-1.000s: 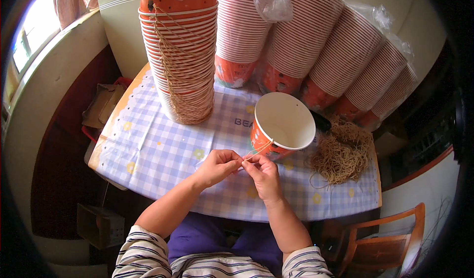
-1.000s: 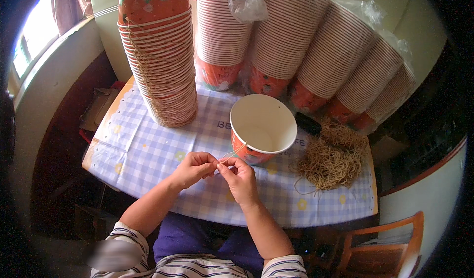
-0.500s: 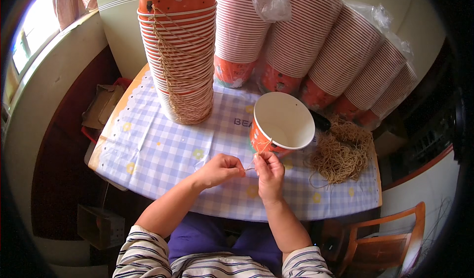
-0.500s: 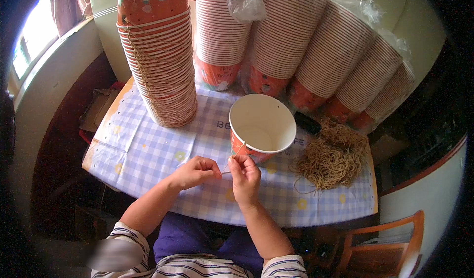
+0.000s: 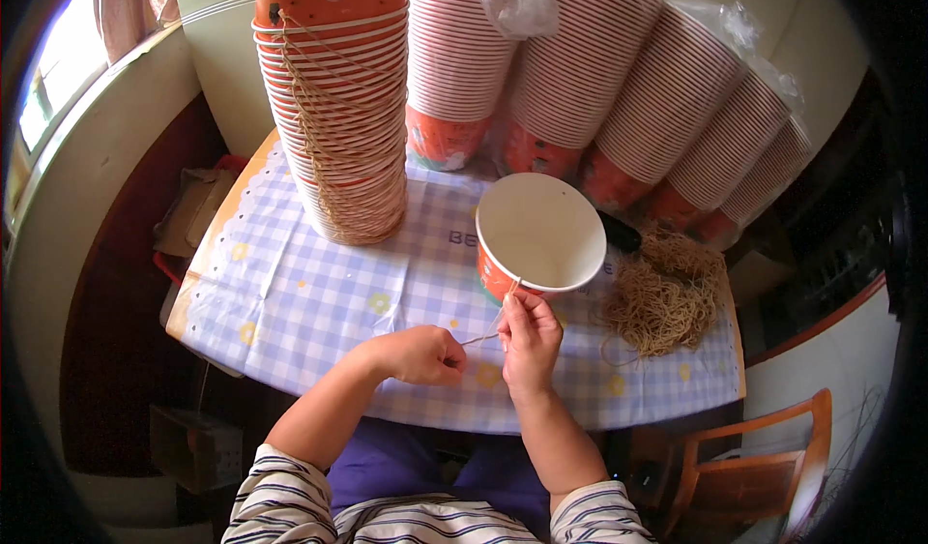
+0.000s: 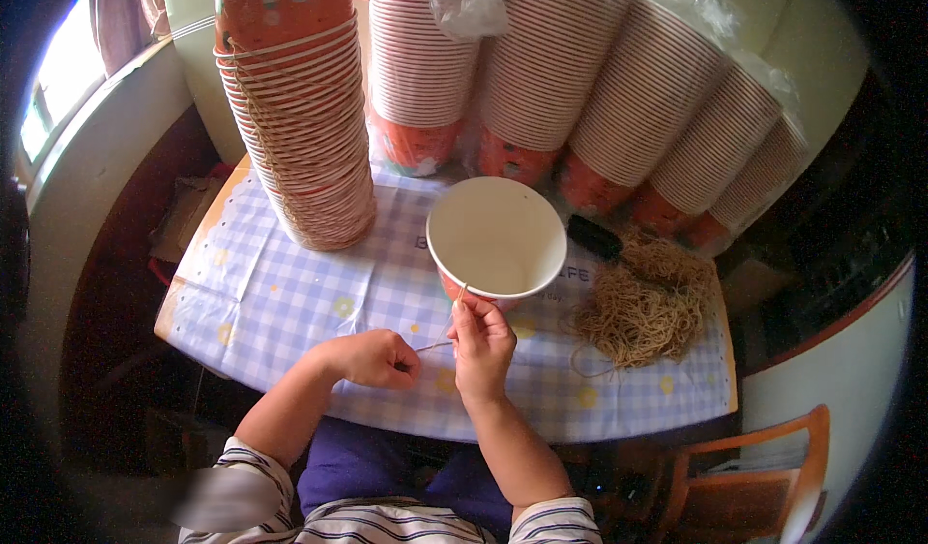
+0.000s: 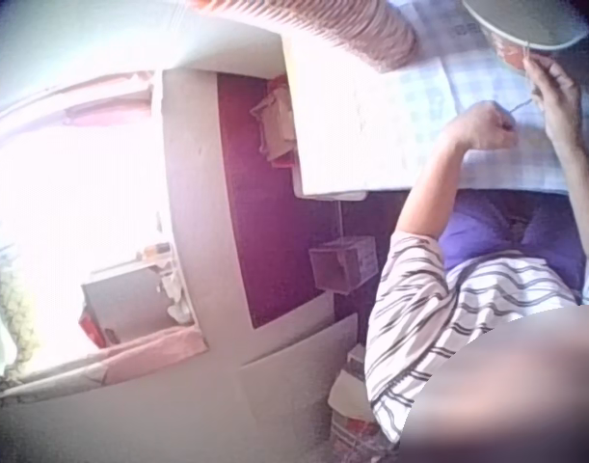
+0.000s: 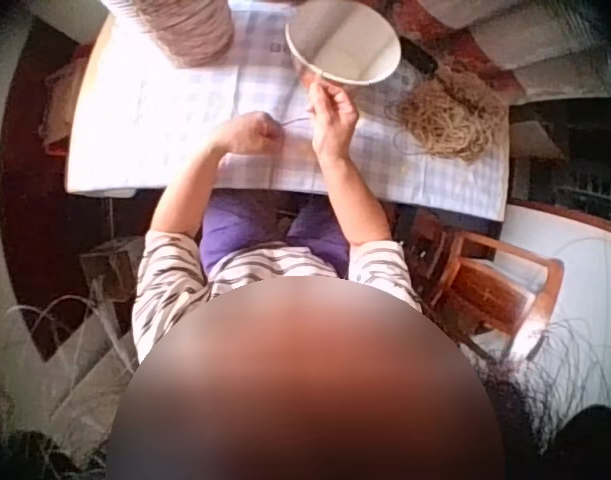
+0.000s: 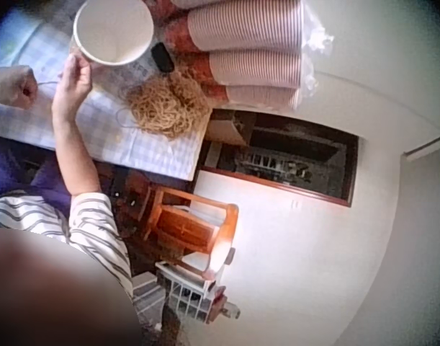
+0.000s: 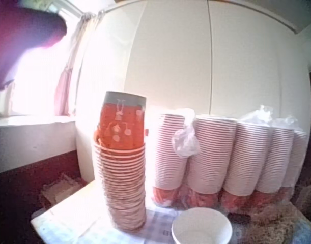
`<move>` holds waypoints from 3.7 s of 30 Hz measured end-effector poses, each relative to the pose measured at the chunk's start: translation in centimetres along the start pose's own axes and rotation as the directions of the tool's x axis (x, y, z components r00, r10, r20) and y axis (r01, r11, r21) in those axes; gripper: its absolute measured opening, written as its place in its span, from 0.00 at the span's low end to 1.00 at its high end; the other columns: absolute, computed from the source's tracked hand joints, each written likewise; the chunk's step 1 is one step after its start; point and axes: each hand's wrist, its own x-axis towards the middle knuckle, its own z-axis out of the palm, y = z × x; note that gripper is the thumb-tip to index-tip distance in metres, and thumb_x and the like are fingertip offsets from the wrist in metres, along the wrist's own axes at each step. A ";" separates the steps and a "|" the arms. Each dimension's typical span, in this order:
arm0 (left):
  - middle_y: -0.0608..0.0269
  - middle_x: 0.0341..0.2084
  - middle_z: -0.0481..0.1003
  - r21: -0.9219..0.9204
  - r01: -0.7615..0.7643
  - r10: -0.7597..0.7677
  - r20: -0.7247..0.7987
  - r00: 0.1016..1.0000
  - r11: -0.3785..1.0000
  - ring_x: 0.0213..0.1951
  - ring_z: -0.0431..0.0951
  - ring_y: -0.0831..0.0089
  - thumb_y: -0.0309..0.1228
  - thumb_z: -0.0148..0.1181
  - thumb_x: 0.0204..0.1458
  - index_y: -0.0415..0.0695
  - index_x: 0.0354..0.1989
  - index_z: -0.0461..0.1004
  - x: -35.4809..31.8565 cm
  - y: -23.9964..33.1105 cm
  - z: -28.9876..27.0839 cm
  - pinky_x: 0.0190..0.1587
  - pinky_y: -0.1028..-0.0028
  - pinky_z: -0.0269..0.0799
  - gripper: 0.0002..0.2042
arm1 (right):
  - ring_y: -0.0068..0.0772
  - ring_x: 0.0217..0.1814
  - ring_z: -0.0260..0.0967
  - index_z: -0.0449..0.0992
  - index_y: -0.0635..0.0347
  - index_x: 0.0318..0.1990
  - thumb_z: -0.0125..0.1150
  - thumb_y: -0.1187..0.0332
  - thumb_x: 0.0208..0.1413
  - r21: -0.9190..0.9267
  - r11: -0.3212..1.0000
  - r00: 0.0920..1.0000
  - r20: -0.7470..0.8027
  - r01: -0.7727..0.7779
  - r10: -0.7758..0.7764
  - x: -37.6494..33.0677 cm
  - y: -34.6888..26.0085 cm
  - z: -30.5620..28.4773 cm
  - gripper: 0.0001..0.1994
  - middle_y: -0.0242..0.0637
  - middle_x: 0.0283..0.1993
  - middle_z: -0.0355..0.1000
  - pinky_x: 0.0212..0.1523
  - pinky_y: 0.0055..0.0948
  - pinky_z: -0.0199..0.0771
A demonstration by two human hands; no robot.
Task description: The person is tying thin strings to large paper buckets to create handles.
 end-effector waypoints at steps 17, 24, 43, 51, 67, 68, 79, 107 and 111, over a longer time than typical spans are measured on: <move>0.61 0.32 0.70 -0.200 -0.293 0.076 -0.695 0.715 0.935 0.25 0.66 0.78 0.25 0.54 0.45 0.39 0.39 0.75 3.3 2.3 -1.0 0.30 0.77 0.66 0.12 | 0.14 0.36 0.61 0.69 0.64 0.41 0.55 0.74 0.54 -0.024 0.998 0.985 0.163 -0.053 0.056 0.5 0.4 -1.0 0.08 0.29 0.39 0.68 0.40 0.15 0.63; 0.60 0.32 0.71 -0.156 -0.377 0.142 -0.745 0.652 0.913 0.33 0.69 0.75 0.28 0.58 0.49 0.37 0.36 0.76 3.7 0.3 -1.1 0.36 0.76 0.67 0.09 | 0.12 0.23 0.58 0.72 0.63 0.38 0.58 0.68 0.54 -0.266 0.964 0.986 0.160 -0.003 0.047 0.6 1.2 -1.2 0.09 0.26 0.25 0.68 0.25 0.16 0.61; 0.63 0.24 0.72 -0.622 -0.347 -0.080 -0.552 0.830 0.702 0.20 0.72 0.78 0.28 0.56 0.53 0.33 0.31 0.72 5.6 2.9 -0.4 0.19 0.78 0.67 0.08 | 0.19 0.23 0.64 0.75 0.65 0.31 0.53 0.62 0.58 -0.266 0.950 0.947 0.228 -0.162 0.225 0.0 0.5 -2.3 0.13 0.31 0.23 0.70 0.26 0.20 0.65; 0.67 0.22 0.73 -0.548 -0.363 -0.090 -0.633 0.769 0.754 0.22 0.71 0.81 0.28 0.57 0.52 0.34 0.32 0.73 6.4 3.0 -0.6 0.23 0.80 0.67 0.08 | 0.16 0.21 0.60 0.76 0.65 0.33 0.53 0.65 0.58 -0.274 0.946 0.948 0.211 -0.175 0.236 0.0 0.5 -2.3 0.11 0.28 0.21 0.67 0.23 0.18 0.61; 0.69 0.25 0.72 -0.583 -0.413 -0.087 -0.643 0.761 0.700 0.26 0.69 0.84 0.31 0.60 0.51 0.33 0.32 0.75 6.6 2.3 -0.3 0.28 0.81 0.67 0.11 | 0.15 0.21 0.59 0.76 0.65 0.32 0.54 0.66 0.57 -0.332 0.931 0.942 0.236 -0.151 0.237 -0.1 0.7 -2.0 0.10 0.26 0.19 0.66 0.23 0.17 0.59; 0.69 0.25 0.72 -0.584 -0.413 -0.086 -0.642 0.762 0.699 0.26 0.69 0.84 0.31 0.60 0.51 0.33 0.32 0.75 6.7 2.2 -0.4 0.28 0.81 0.67 0.11 | 0.15 0.21 0.59 0.76 0.65 0.32 0.54 0.66 0.58 -0.335 0.932 0.937 0.258 -0.141 0.235 -0.1 0.8 -1.9 0.11 0.26 0.19 0.66 0.24 0.18 0.60; 0.70 0.23 0.73 -0.516 -0.391 -0.104 -0.693 0.713 0.762 0.28 0.67 0.85 0.31 0.60 0.51 0.34 0.32 0.76 6.9 2.9 -0.4 0.30 0.81 0.64 0.10 | 0.17 0.21 0.59 0.74 0.65 0.28 0.53 0.65 0.58 -0.454 0.878 0.907 0.290 -0.152 0.306 -0.2 0.3 -1.6 0.13 0.27 0.18 0.65 0.24 0.20 0.60; 0.71 0.21 0.73 -0.467 -0.396 -0.098 -0.735 0.671 0.790 0.25 0.65 0.87 0.30 0.60 0.50 0.34 0.27 0.75 7.2 3.5 -0.3 0.26 0.82 0.61 0.09 | 0.17 0.19 0.59 0.74 0.67 0.26 0.53 0.66 0.57 -0.503 0.859 0.894 0.336 -0.095 0.296 -0.1 1.0 -1.9 0.13 0.29 0.17 0.65 0.22 0.22 0.61; 0.74 0.19 0.69 -0.570 -0.386 -0.119 -0.657 0.745 0.725 0.23 0.62 0.87 0.33 0.61 0.49 0.36 0.29 0.76 6.3 3.0 -1.1 0.23 0.83 0.56 0.10 | 0.17 0.19 0.59 0.76 0.66 0.28 0.54 0.66 0.56 -0.458 0.886 0.915 0.321 -0.076 0.245 -0.2 0.7 -1.9 0.12 0.28 0.17 0.65 0.23 0.21 0.60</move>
